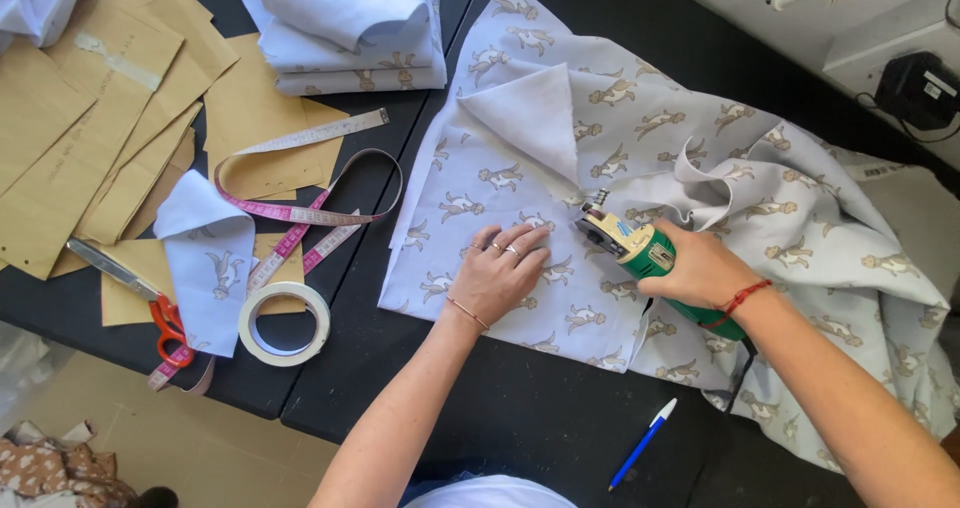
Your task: Tracing paper patterns onto fabric and cutting them out using a rotary cutter
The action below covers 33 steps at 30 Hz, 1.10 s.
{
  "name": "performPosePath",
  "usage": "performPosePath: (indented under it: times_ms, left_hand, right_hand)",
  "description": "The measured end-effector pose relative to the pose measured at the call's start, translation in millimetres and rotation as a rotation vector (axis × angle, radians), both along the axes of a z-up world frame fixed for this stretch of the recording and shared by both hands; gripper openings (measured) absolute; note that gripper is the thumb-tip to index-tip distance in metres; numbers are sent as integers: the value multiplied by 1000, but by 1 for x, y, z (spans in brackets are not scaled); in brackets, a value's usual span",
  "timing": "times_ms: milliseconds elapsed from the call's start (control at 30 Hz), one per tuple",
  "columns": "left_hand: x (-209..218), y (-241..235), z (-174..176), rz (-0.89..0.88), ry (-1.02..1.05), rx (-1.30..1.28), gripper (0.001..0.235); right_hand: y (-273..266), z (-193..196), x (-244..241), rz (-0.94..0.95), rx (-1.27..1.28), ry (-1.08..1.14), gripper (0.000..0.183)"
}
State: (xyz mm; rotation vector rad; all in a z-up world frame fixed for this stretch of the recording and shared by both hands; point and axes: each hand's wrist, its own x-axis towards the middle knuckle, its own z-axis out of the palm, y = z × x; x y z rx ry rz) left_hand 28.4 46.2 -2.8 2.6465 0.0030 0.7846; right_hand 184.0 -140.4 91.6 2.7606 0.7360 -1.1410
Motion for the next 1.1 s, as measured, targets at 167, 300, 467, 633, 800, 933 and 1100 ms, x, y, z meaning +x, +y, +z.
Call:
performPosePath:
  times_ms: [167, 300, 467, 633, 800, 933, 1100]
  left_hand:
    - [1, 2, 5, -4, -84, -16, 8]
    - [1, 2, 6, 5, -90, -15, 8]
    - [0, 3, 4, -1, -66, 26, 7]
    - [-1, 0, 0, 14, -66, 9, 7]
    - [-4, 3, 3, 21, -59, 16, 9]
    - [-7, 12, 12, -125, 15, 46, 16]
    - [-7, 12, 14, -118, 26, 50, 20]
  right_hand:
    - [38, 10, -4, -72, 14, 14, 75]
    - [58, 9, -5, -61, 32, -2, 76]
    - [63, -2, 17, -14, -3, -29, 78]
    - [87, 19, 48, 245, -151, -54, 81]
    - [110, 15, 72, 461, -216, -103, 85]
    - [124, 11, 80, 671, -263, -38, 67]
    - [136, 17, 73, 730, -284, -22, 53]
